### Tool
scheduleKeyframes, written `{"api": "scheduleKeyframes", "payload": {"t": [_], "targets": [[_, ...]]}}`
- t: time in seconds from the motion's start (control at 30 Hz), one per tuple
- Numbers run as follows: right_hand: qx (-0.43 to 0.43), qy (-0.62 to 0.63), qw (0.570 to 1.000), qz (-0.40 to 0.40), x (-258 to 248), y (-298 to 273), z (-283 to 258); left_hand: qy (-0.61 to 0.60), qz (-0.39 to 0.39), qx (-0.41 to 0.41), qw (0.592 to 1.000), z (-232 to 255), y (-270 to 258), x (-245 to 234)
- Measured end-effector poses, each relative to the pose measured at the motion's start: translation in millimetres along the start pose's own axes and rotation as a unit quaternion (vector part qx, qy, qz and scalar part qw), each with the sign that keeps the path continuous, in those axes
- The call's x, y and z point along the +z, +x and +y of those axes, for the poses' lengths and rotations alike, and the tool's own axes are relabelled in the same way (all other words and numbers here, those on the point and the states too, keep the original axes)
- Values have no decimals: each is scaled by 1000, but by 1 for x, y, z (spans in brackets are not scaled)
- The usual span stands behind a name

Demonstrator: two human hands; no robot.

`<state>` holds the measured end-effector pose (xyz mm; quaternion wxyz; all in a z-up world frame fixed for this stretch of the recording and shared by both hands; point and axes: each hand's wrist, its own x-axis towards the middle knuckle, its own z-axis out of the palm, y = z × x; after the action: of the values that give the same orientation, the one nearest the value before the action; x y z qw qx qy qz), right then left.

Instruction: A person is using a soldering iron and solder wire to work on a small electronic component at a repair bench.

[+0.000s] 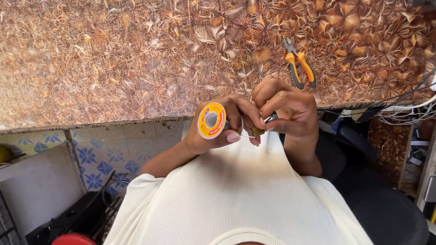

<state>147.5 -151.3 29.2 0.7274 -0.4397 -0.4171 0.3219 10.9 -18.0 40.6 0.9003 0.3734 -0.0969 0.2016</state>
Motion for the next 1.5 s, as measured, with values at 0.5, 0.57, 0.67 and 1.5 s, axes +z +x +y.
{"api": "scheduleKeyframes", "payload": {"t": [0.5,0.57,0.67,1.5], "targets": [[-14,-42,999,13,0,2,-3,209,-24,2,978,15,-5,8],[-11,-50,998,35,1,1,-7,227,-23,12,973,15,-6,9],[-22,-59,996,62,-8,-3,-5,255,-26,26,966,17,-6,9],[-149,145,818,536,-499,-152,116,282,29,60,957,13,-5,0]]}}
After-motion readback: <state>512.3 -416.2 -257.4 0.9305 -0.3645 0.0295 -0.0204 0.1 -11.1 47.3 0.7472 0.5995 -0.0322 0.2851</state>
